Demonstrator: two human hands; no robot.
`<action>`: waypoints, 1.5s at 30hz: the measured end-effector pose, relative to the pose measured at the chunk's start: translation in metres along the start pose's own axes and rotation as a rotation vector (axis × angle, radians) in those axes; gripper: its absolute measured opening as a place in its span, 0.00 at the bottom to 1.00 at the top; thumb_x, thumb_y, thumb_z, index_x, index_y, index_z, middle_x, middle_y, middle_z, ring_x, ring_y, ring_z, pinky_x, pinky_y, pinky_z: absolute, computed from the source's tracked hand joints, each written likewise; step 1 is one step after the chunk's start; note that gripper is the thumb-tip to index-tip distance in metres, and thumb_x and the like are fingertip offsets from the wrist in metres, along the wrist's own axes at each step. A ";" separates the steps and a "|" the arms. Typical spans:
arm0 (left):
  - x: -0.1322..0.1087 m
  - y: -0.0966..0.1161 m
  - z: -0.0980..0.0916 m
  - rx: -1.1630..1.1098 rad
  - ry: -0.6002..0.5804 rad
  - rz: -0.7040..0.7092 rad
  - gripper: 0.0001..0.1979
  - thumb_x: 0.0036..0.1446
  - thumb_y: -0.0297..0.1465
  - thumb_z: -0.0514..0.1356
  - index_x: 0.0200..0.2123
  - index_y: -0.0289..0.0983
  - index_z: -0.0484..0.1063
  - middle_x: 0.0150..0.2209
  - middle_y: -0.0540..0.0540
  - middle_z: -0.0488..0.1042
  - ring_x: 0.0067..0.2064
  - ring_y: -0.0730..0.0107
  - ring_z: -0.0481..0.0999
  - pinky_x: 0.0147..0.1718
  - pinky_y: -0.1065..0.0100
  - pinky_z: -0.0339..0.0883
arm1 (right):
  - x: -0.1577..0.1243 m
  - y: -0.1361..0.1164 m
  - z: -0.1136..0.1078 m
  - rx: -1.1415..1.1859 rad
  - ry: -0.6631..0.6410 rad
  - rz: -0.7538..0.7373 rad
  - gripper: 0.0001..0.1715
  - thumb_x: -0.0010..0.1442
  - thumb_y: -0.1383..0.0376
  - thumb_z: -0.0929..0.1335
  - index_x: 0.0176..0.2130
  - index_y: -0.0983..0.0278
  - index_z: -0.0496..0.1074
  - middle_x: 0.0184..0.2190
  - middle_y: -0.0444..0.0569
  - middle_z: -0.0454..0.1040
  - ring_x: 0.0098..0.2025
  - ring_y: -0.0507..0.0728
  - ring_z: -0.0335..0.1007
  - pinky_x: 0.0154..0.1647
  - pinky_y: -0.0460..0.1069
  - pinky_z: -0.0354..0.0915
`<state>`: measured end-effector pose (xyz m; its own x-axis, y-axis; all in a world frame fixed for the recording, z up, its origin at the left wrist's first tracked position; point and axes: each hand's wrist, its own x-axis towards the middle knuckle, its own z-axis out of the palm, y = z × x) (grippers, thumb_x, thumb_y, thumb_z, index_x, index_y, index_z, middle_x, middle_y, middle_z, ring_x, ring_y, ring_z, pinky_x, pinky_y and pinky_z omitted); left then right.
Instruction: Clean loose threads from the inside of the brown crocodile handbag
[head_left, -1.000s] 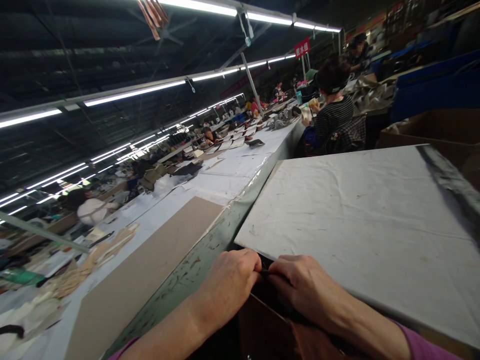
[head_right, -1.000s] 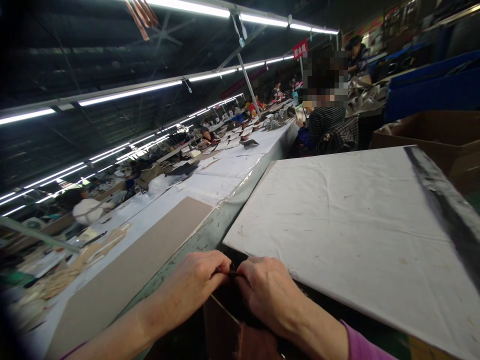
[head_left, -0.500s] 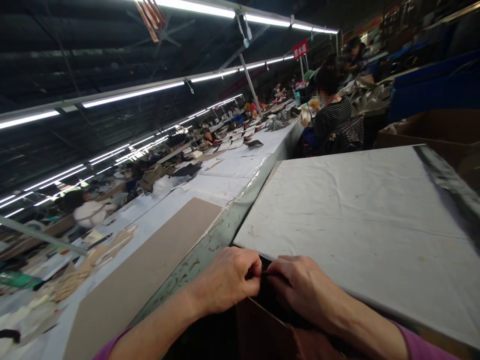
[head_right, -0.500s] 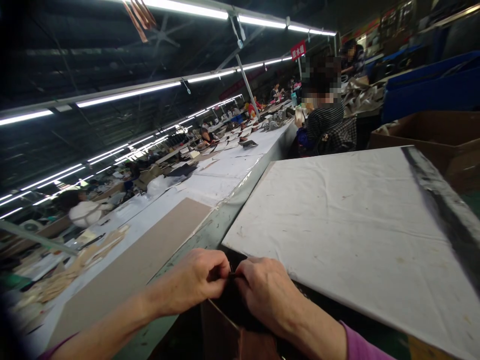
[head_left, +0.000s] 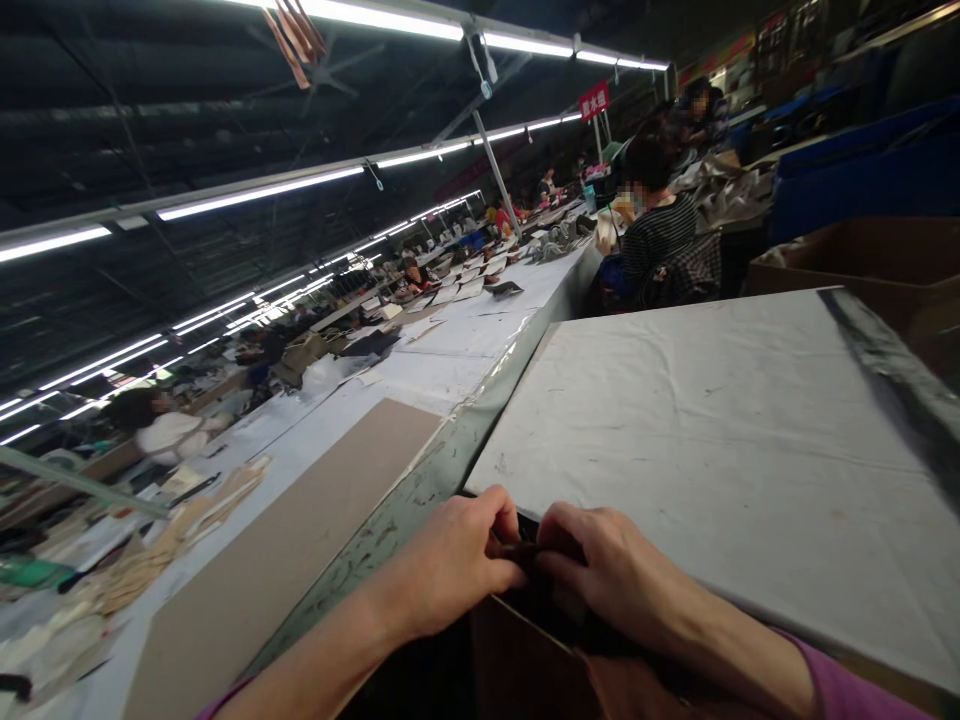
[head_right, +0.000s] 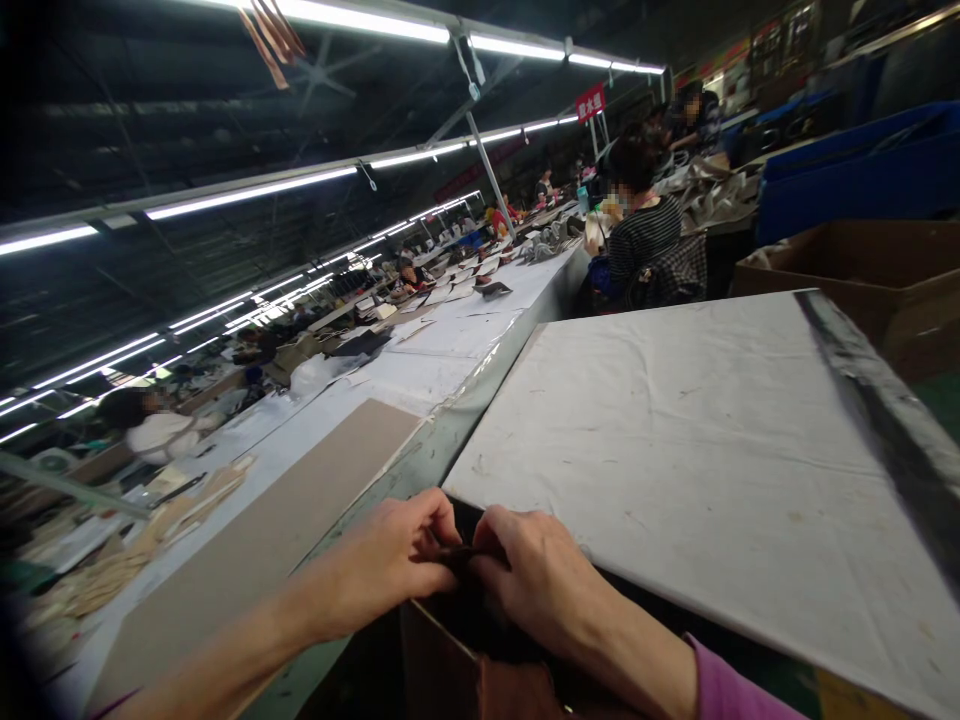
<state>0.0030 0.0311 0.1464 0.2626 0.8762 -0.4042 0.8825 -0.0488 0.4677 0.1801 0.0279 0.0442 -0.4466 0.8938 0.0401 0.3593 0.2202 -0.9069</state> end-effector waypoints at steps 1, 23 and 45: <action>0.001 -0.001 0.000 -0.014 -0.001 -0.021 0.10 0.44 0.28 0.63 0.33 0.40 0.66 0.26 0.54 0.72 0.29 0.70 0.69 0.25 0.70 0.54 | 0.001 0.001 -0.001 0.034 -0.014 0.016 0.05 0.58 0.66 0.67 0.37 0.62 0.73 0.28 0.42 0.75 0.30 0.51 0.67 0.32 0.45 0.57; 0.031 0.015 0.009 0.183 0.054 -0.017 0.03 0.49 0.26 0.59 0.26 0.39 0.70 0.26 0.53 0.74 0.31 0.69 0.71 0.30 0.68 0.56 | 0.005 0.032 -0.018 0.312 -0.105 0.145 0.09 0.53 0.67 0.67 0.37 0.63 0.73 0.29 0.43 0.76 0.30 0.51 0.71 0.27 0.43 0.61; 0.007 0.005 0.000 0.106 -0.013 0.214 0.06 0.48 0.22 0.58 0.24 0.37 0.65 0.37 0.52 0.76 0.38 0.72 0.72 0.38 0.71 0.60 | -0.006 0.005 -0.013 0.222 -0.076 0.104 0.10 0.53 0.67 0.67 0.38 0.63 0.74 0.28 0.44 0.77 0.29 0.51 0.72 0.27 0.43 0.60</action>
<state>0.0095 0.0370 0.1464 0.4526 0.8343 -0.3148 0.8420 -0.2837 0.4588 0.1949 0.0285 0.0452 -0.4796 0.8736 -0.0821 0.2212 0.0298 -0.9748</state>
